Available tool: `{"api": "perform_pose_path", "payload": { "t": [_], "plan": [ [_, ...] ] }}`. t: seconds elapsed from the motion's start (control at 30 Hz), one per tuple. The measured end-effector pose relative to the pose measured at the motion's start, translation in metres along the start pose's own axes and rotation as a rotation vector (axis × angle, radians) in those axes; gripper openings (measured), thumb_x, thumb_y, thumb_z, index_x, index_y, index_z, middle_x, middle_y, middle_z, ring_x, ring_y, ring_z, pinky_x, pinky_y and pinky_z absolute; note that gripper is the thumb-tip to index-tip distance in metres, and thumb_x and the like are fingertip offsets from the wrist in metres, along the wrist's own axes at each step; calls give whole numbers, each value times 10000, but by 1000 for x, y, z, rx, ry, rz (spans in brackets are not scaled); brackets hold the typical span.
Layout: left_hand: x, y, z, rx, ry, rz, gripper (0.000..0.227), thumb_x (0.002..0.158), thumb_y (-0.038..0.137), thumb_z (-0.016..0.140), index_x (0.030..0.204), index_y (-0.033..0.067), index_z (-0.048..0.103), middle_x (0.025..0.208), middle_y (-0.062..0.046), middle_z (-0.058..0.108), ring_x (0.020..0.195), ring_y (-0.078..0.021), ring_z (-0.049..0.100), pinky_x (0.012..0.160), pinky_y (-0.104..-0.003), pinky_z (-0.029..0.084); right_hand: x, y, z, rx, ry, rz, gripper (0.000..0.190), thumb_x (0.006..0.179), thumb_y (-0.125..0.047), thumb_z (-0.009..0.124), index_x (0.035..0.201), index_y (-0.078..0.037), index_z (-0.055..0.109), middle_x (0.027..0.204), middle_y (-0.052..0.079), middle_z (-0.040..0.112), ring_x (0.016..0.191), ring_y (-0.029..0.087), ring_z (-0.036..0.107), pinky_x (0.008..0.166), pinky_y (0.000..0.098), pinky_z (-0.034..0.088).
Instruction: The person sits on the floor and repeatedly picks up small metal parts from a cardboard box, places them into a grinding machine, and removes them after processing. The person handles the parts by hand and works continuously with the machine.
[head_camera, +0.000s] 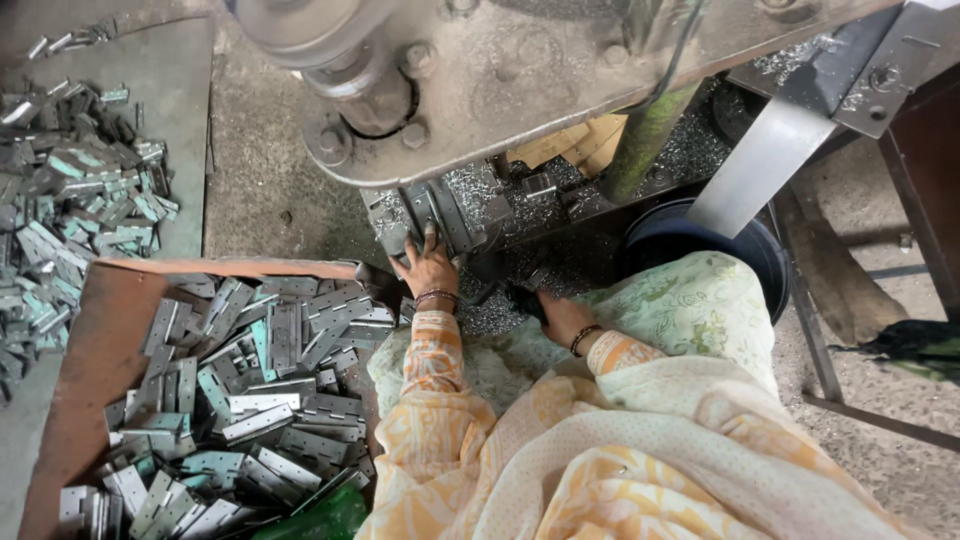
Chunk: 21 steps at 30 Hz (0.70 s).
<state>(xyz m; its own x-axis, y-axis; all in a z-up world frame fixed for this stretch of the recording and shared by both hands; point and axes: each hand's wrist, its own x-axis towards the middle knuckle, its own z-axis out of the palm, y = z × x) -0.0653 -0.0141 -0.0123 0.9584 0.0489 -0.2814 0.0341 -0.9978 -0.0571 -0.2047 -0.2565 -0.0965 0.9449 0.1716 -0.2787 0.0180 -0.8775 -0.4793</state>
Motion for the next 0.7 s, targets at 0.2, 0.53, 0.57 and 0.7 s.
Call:
{"api": "perform_pose_path", "payload": {
  "t": [0.2, 0.53, 0.57, 0.7],
  "plan": [
    [-8, -5, 1, -28, 183, 6, 507, 930, 484, 653, 1400, 299, 615, 1665, 135, 301, 1566, -274, 186, 1197, -717, 115, 14, 14, 30, 68, 92, -34, 433, 844, -205, 699, 1233, -101, 540, 871, 220, 736, 791, 430, 729, 694, 556, 581],
    [-20, 1, 5, 27, 149, -21, 463, 989, 474, 524, 1432, 348, 571, 1659, 134, 274, 1567, -280, 142, 1212, -707, 60, -2, -15, -16, 27, -11, -5, 479, 819, -193, 728, 1224, -60, 511, 931, 248, 723, 898, 449, 705, 782, 555, 568],
    [-14, 3, 3, 25, 141, -33, 448, 1013, 480, 505, 1436, 348, 572, 1664, 129, 276, 1576, -278, 143, 1217, -709, 61, -2, -18, -23, 9, -41, -3, 491, 825, -210, 733, 1231, -55, 504, 943, 251, 721, 909, 449, 703, 792, 551, 568],
    [7, 8, -5, 6, 128, -79, 396, 1077, 474, 456, 1430, 351, 587, 1688, 124, 256, 1591, -286, 152, 1234, -698, 64, 0, -24, -33, -47, -74, 25, 480, 823, -226, 731, 1226, -73, 520, 982, 241, 725, 922, 438, 708, 804, 549, 575]
  ]
}}
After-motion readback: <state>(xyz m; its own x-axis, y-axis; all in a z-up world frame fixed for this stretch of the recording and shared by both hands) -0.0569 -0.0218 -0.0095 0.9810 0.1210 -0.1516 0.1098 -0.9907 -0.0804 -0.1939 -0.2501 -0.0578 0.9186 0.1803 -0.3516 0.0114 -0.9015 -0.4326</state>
